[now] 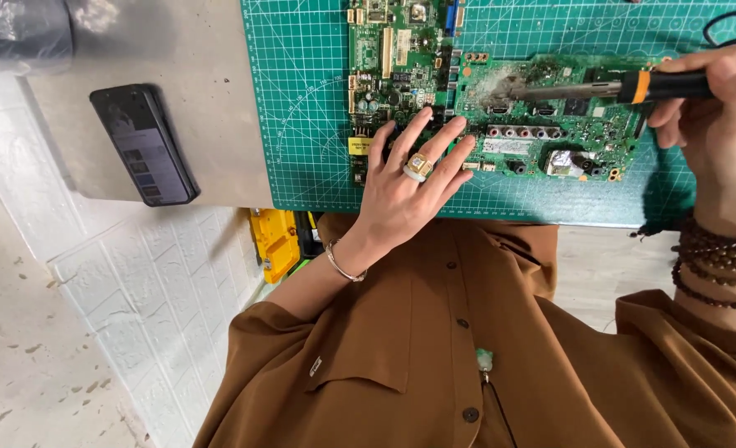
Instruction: Using a soldering iron to heat and remove components from a computer motherboard on a repair bench.
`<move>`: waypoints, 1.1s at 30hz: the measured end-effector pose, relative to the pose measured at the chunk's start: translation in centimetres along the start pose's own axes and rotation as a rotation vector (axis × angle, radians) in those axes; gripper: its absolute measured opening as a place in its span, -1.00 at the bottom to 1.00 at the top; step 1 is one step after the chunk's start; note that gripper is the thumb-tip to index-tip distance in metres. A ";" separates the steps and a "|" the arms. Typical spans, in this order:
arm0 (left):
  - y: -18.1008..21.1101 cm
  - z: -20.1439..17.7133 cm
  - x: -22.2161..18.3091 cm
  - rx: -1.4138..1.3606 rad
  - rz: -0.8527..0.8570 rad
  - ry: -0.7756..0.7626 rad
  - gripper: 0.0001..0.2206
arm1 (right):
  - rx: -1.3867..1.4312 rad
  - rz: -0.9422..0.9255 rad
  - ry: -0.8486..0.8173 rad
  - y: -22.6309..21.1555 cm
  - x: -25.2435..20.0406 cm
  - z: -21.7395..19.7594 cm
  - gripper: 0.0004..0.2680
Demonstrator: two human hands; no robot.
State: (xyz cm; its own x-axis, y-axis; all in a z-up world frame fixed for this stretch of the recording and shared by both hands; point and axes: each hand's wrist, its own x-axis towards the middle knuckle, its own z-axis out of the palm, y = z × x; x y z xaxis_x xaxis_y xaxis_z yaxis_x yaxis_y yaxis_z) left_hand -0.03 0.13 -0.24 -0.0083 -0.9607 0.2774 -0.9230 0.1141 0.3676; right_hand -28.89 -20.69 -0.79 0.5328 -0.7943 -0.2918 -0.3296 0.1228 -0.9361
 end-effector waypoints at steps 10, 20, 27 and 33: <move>0.2 -0.3 0.3 0.014 -0.001 0.012 -0.62 | -0.064 -0.102 -0.126 4.9 0.0 -4.2 -0.67; 0.1 -0.3 0.2 -0.008 -0.014 0.009 -0.59 | -0.044 -0.064 -0.162 5.8 0.7 -5.0 -0.67; 0.1 -0.1 0.1 0.015 -0.003 -0.004 -0.54 | -0.047 -0.047 -0.171 6.8 0.3 -5.5 -0.64; 0.0 -0.2 0.1 0.008 -0.007 -0.008 -0.54 | -0.033 -0.029 -0.246 11.8 0.5 -8.6 -0.58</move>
State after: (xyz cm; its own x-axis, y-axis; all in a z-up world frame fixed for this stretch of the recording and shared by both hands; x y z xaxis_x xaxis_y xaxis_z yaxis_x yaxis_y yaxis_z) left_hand 0.02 0.10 -0.03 -0.0048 -0.9634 0.2680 -0.9261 0.1054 0.3623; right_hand -39.18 -24.74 -10.27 0.7147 -0.6281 -0.3077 -0.3348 0.0791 -0.9390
